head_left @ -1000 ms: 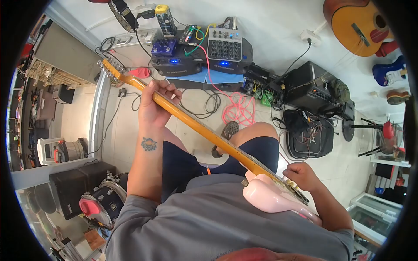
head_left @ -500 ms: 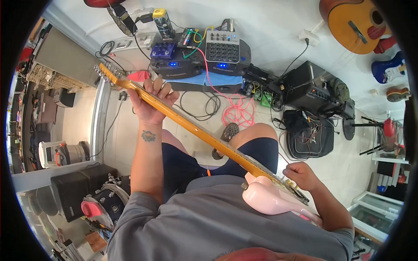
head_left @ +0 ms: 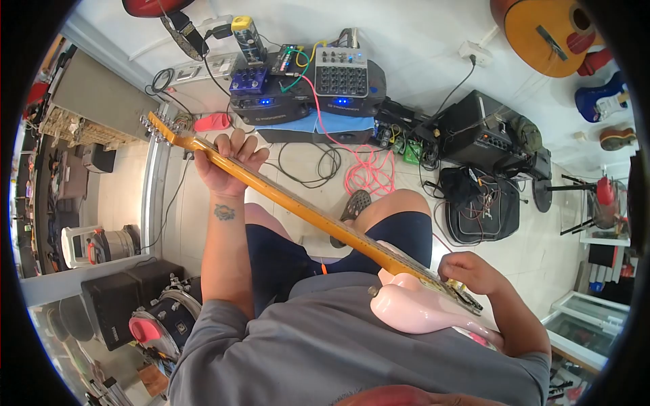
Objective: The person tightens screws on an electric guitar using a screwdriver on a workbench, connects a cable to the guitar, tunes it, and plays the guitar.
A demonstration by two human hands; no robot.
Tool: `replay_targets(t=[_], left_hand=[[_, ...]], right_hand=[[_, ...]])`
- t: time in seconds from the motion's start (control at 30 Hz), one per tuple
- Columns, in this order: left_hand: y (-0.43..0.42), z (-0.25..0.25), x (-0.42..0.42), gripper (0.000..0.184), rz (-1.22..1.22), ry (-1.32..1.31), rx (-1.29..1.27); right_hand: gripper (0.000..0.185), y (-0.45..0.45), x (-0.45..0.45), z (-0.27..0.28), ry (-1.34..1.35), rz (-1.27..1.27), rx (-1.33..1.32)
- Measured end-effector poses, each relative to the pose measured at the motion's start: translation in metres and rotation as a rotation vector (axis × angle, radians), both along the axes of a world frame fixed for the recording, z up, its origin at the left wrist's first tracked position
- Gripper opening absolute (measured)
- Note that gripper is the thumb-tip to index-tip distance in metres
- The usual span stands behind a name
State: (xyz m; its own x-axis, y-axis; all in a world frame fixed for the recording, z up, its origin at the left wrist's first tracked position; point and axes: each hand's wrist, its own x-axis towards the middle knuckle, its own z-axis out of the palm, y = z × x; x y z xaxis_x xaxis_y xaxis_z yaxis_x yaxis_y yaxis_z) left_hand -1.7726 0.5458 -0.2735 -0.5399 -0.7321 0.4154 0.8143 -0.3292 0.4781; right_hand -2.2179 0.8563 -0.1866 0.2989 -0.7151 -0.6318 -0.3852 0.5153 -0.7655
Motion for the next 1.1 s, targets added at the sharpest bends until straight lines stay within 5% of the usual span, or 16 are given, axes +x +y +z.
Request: replay_targets(t=[0.27,0.37,0.67,0.87,0.97,1.0,1.1], left_hand=[[0.003,-0.002,-0.002,0.048,-0.046,0.032,0.04],[0.003,-0.005,0.002,0.05,-0.044,-0.003,0.045],[0.005,-0.003,0.005,0.052,-0.085,-0.016,0.031],[0.018,0.014,-0.01,0.053,0.107,-0.113,0.225],[0.02,0.02,-0.018,0.053,0.137,-0.082,0.267],[0.021,0.02,-0.018,0.053,0.142,-0.068,0.271],[0.02,0.017,-0.018,0.056,0.131,-0.021,0.331]], right_hand=[[0.028,0.0,-0.005,0.003,0.047,-0.038,0.072],[0.023,-0.01,0.002,0.013,0.262,0.189,-0.109],[0.018,-0.014,0.007,0.013,0.237,-0.024,-0.041],[0.018,0.0,0.002,-0.001,-0.334,-0.237,0.084],[0.017,-0.004,0.027,-0.005,0.195,-0.03,-0.399],[0.017,-0.001,0.028,-0.002,0.107,-0.21,-0.127],[0.021,0.001,0.008,-0.006,-0.017,-0.07,-0.087]])
